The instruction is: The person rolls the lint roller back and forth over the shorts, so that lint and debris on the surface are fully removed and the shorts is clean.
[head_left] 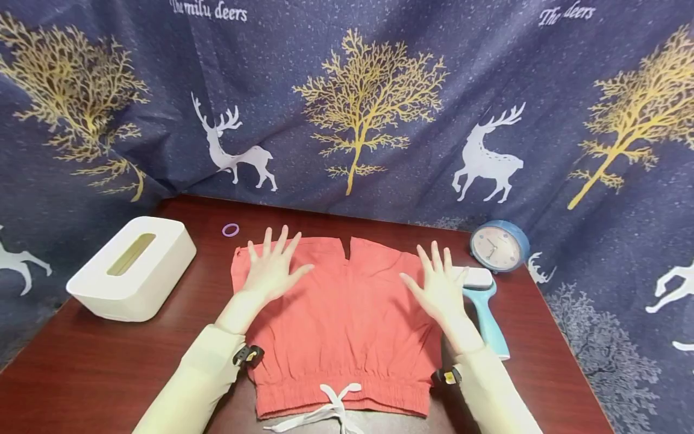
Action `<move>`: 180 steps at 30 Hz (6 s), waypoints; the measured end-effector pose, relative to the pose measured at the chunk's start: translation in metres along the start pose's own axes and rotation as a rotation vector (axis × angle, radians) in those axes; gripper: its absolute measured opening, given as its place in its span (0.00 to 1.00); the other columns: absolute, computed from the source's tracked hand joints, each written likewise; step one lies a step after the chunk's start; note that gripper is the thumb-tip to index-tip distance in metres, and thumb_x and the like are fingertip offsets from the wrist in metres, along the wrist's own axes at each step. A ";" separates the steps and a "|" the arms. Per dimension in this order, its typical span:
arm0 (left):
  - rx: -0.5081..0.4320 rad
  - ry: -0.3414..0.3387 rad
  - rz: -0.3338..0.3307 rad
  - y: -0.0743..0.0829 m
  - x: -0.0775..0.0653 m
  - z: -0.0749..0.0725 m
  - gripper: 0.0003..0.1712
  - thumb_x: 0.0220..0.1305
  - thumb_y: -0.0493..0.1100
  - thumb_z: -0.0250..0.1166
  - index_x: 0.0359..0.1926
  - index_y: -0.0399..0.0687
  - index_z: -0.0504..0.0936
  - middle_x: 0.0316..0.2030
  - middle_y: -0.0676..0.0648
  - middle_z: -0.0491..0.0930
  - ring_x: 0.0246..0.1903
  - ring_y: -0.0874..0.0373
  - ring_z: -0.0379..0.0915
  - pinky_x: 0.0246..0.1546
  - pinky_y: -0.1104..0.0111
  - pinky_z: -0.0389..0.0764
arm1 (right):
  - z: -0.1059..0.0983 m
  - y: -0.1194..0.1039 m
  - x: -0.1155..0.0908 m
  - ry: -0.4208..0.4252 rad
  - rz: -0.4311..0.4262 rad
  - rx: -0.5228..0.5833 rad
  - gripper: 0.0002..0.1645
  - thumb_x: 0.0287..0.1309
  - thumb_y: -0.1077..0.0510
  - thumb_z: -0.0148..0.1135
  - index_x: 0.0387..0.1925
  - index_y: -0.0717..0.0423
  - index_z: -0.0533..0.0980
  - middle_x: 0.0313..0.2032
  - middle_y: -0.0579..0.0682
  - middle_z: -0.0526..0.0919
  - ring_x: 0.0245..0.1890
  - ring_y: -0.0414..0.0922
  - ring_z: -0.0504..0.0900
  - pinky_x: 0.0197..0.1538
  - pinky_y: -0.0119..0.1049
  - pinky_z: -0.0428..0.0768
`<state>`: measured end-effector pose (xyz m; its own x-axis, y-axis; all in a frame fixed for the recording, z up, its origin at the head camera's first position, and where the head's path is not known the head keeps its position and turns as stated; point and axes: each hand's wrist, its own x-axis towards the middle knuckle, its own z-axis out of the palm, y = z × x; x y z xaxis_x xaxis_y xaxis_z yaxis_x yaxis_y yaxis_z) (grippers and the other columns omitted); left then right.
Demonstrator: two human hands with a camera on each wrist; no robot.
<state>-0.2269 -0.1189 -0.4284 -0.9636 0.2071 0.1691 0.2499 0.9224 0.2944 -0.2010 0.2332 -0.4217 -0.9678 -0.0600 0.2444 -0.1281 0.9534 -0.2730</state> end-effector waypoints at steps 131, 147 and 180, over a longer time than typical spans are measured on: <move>-0.498 -0.231 0.036 -0.135 -0.030 -0.011 0.60 0.43 0.48 0.79 0.70 0.24 0.57 0.68 0.25 0.59 0.70 0.30 0.52 0.68 0.40 0.56 | -0.021 -0.007 0.059 -0.033 -0.010 0.286 0.22 0.56 0.56 0.65 0.49 0.67 0.78 0.42 0.64 0.86 0.42 0.58 0.84 0.48 0.53 0.78; -0.471 -0.173 0.056 -0.136 -0.034 -0.015 0.56 0.45 0.47 0.79 0.69 0.26 0.60 0.67 0.26 0.63 0.68 0.30 0.57 0.67 0.40 0.60 | 0.036 -0.073 0.092 -0.145 -0.175 0.459 0.19 0.54 0.60 0.68 0.47 0.66 0.80 0.41 0.59 0.87 0.40 0.51 0.85 0.47 0.45 0.81; -0.525 -0.154 0.010 -0.137 -0.037 -0.008 0.63 0.38 0.42 0.82 0.71 0.25 0.56 0.68 0.25 0.60 0.68 0.30 0.55 0.68 0.41 0.58 | 0.096 -0.196 0.114 -0.498 -0.626 0.328 0.20 0.54 0.55 0.72 0.49 0.56 0.82 0.42 0.47 0.87 0.37 0.39 0.76 0.43 0.28 0.73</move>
<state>-0.2247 -0.2558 -0.4672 -0.9539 0.2965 0.0461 0.2348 0.6420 0.7298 -0.3073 0.0107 -0.4299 -0.6710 -0.7411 0.0243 -0.6510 0.5731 -0.4977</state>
